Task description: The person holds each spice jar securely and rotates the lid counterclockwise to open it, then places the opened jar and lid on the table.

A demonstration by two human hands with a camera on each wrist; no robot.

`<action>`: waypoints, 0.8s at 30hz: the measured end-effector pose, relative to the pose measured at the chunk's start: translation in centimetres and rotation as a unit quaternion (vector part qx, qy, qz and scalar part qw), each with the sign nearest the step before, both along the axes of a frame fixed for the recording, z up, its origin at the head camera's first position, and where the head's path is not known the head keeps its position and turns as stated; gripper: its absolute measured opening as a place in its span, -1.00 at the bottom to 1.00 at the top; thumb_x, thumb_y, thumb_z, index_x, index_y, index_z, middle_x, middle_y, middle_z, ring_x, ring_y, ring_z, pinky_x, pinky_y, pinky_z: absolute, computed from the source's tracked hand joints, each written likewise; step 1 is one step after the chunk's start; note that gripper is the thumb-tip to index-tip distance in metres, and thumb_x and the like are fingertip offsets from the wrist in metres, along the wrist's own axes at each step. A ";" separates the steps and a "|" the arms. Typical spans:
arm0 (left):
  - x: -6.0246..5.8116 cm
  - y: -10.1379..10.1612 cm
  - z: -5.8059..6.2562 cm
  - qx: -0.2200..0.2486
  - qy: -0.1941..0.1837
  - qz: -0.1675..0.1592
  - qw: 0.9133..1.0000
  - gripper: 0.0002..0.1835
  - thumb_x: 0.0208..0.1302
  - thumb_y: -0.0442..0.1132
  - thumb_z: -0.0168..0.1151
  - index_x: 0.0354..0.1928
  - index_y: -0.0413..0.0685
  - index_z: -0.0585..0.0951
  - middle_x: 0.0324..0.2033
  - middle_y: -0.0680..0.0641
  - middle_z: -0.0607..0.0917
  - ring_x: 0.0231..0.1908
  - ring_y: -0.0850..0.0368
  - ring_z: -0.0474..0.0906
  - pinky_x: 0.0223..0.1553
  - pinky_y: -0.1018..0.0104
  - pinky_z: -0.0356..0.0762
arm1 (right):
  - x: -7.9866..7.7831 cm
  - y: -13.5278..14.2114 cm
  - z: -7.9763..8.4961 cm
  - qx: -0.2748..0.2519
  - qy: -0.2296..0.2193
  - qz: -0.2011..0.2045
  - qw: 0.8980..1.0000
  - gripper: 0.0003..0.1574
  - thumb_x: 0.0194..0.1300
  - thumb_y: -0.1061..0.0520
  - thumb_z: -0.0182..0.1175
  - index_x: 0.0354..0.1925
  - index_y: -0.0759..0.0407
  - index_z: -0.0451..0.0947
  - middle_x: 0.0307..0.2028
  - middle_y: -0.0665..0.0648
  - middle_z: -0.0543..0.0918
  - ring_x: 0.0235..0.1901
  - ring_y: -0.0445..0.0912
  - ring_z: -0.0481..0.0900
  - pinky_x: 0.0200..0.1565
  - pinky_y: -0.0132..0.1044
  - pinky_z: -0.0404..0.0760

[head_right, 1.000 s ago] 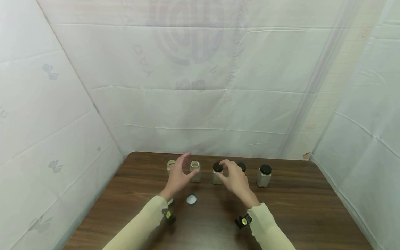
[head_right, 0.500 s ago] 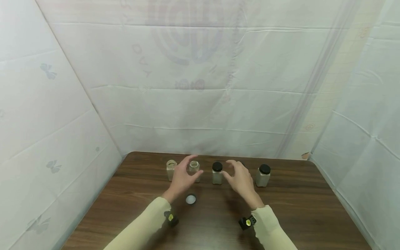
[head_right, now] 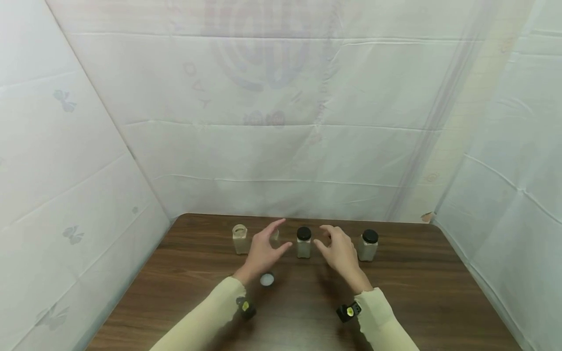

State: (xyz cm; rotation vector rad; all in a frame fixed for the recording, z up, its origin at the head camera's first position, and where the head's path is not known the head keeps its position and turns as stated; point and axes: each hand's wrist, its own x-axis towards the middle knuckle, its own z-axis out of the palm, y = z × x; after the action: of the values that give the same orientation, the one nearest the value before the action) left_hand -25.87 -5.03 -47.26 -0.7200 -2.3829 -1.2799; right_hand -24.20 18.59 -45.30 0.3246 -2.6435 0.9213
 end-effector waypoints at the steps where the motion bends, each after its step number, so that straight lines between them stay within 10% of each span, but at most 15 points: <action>1: 0.0 0.1 -0.1 -0.003 -0.008 -0.003 1.000 -0.28 0.28 -0.25 0.49 0.45 -0.06 0.44 0.32 -0.17 0.56 0.25 -0.15 0.55 0.19 -0.08 0.55 | 0.0 0.0 0.0 -0.001 -0.003 0.000 1.000 -0.47 0.34 0.12 0.42 0.21 0.26 0.59 -0.14 0.22 0.64 -0.34 0.00 0.62 -0.27 -0.06 0.63; 24: -0.4 2.2 -2.0 -0.052 -0.166 -0.045 0.984 -0.12 0.36 -0.08 0.41 0.56 -0.15 0.17 0.44 -0.31 0.38 0.40 -0.22 0.36 0.29 -0.11 0.44 | -0.5 -0.3 0.0 0.016 -0.039 -0.005 0.999 -0.37 0.37 0.07 0.39 0.31 0.26 0.51 0.04 0.27 0.68 -0.27 0.04 0.63 -0.26 -0.03 0.61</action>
State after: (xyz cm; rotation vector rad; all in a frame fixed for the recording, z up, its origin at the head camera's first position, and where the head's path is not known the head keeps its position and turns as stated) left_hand -26.27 -2.82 -49.22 -0.6975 -2.7273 -1.4163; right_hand -24.73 18.34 -45.26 0.2871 -2.7296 0.9076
